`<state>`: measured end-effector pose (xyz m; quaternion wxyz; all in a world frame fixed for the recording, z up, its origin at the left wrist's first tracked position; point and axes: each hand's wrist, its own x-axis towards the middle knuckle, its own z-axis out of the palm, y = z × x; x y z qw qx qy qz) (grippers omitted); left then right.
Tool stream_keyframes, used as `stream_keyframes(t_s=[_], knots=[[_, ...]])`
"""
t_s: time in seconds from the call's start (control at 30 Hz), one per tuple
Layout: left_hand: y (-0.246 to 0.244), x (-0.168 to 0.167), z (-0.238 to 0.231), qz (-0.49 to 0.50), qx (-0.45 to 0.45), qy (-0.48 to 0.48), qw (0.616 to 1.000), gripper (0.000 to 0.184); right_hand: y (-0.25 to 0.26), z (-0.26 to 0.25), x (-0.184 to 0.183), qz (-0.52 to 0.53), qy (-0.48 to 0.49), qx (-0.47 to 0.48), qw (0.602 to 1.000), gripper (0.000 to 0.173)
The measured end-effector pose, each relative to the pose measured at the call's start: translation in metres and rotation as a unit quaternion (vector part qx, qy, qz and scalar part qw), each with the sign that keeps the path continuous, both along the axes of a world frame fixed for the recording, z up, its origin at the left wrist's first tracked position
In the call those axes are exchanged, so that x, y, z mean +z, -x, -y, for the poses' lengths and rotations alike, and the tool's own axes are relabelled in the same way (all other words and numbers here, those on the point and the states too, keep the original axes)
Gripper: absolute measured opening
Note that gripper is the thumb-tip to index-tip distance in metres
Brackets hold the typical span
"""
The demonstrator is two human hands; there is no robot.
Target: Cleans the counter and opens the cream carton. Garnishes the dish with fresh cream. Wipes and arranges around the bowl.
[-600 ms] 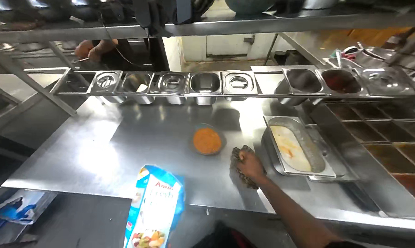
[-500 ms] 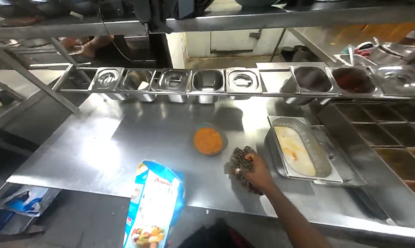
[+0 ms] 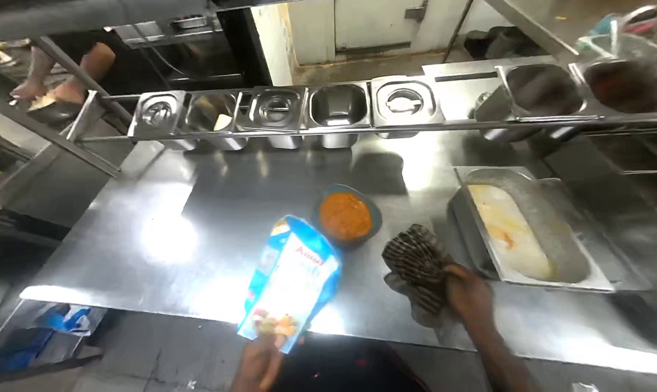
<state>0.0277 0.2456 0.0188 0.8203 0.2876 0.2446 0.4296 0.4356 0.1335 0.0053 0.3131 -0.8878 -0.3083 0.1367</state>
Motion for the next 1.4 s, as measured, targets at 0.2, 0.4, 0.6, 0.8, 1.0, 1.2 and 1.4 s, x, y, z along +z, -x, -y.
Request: stream_keyframes(t_s=[0.2,0.4,0.6,0.8,1.0,1.2,1.4], knots=[[0.005,0.020,-0.057,-0.057,-0.008,-0.040,0.998,0.043,0.047,-0.019,0.075,0.114,-0.031,0.020,0.993,0.084],[0.019,0.030,-0.088,-0.092,-0.029,-0.073,0.993,0.067,0.144,-0.102,0.152,-0.055,-0.358,0.226,0.905,0.057],[0.038,0.028,-0.108,-0.108,-0.087,-0.199,0.970,0.066,0.179,-0.134,0.171,-0.104,-0.434,0.245,0.861,0.021],[0.039,0.021,-0.110,-0.098,-0.075,-0.272,0.954,0.067,0.178,-0.130,0.176,-0.147,-0.486,0.274,0.817,0.015],[0.025,0.032,-0.122,-0.113,-0.035,-0.389,0.914,0.059,0.165,-0.131,0.184,-0.173,-0.498,0.355,0.772,0.012],[0.020,0.025,-0.129,-0.047,-0.050,-0.400,0.914,0.061,0.152,-0.132,0.192,-0.180,-0.473,0.442,0.741,0.008],[0.020,0.027,-0.128,-0.045,-0.162,-0.335,0.927,0.077,0.147,-0.132,0.188,-0.138,-0.441,0.398,0.793,0.007]])
